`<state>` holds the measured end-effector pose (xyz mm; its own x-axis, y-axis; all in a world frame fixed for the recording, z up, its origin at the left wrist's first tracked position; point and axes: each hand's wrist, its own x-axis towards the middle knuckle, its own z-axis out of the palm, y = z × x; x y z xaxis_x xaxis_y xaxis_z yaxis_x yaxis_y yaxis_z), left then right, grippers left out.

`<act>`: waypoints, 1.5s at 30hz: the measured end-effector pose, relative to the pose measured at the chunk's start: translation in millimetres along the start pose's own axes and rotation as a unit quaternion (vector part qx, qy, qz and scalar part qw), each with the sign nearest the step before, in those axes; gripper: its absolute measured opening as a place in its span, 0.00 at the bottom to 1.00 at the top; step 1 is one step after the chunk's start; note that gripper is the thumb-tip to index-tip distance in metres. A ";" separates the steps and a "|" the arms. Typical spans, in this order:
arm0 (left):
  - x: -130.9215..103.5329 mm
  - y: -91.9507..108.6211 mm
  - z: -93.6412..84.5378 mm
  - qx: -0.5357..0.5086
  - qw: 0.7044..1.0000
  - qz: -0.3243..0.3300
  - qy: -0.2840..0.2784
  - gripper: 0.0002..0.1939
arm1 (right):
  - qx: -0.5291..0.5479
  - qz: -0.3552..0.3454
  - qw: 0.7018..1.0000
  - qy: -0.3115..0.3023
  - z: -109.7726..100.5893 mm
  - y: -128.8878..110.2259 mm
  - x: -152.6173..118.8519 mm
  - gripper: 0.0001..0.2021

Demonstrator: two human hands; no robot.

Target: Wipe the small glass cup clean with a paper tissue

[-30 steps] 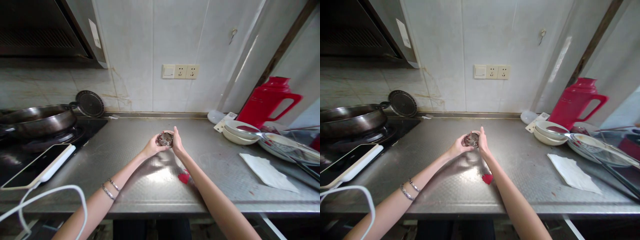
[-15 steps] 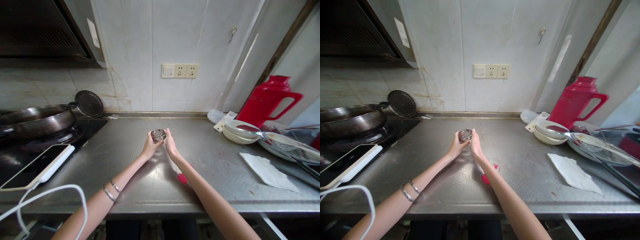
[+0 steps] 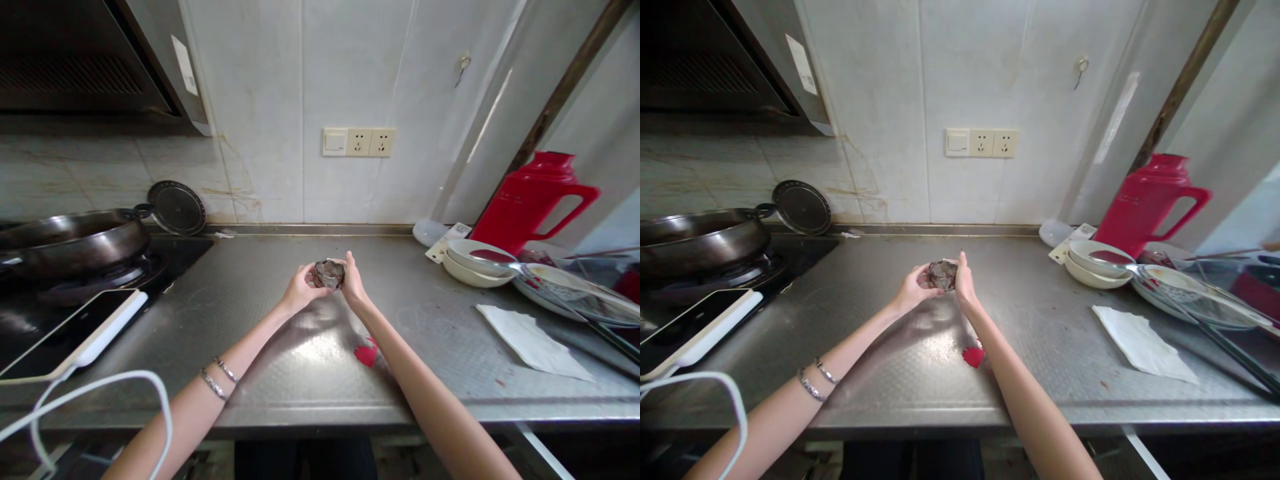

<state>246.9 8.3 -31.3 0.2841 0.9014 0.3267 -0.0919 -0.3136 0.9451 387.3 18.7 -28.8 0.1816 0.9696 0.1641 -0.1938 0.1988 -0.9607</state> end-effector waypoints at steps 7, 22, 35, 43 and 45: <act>-2.1 -6.8 3.5 0.002 1.000 0.011 -0.006 0.38 | -0.030 0.006 1.000 0.002 5.0 3.5 -6.6 0.35; 4.3 -4.4 -6.8 0.137 0.965 0.047 0.219 0.33 | -0.140 -0.118 0.980 -0.079 15.4 -6.7 -27.2 0.19; 5.8 10.9 -7.8 0.000 0.990 0.029 0.141 0.27 | -0.055 -0.073 0.996 -0.008 -1.2 -18.9 -16.1 0.22; 6.6 17.6 -14.4 -0.013 0.996 0.058 0.074 0.28 | -0.107 -0.128 0.978 0.121 -24.6 -34.1 -1.8 0.20; 5.2 16.6 -14.4 -0.015 0.997 0.047 0.058 0.29 | -0.121 -0.151 0.971 0.144 -31.2 -39.1 2.4 0.20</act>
<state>233.0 12.2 -13.8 0.1615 0.8974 0.4105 -0.1414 -0.3907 0.9096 425.4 8.8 2.1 0.4639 0.7852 0.4101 0.1352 0.3948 -0.9088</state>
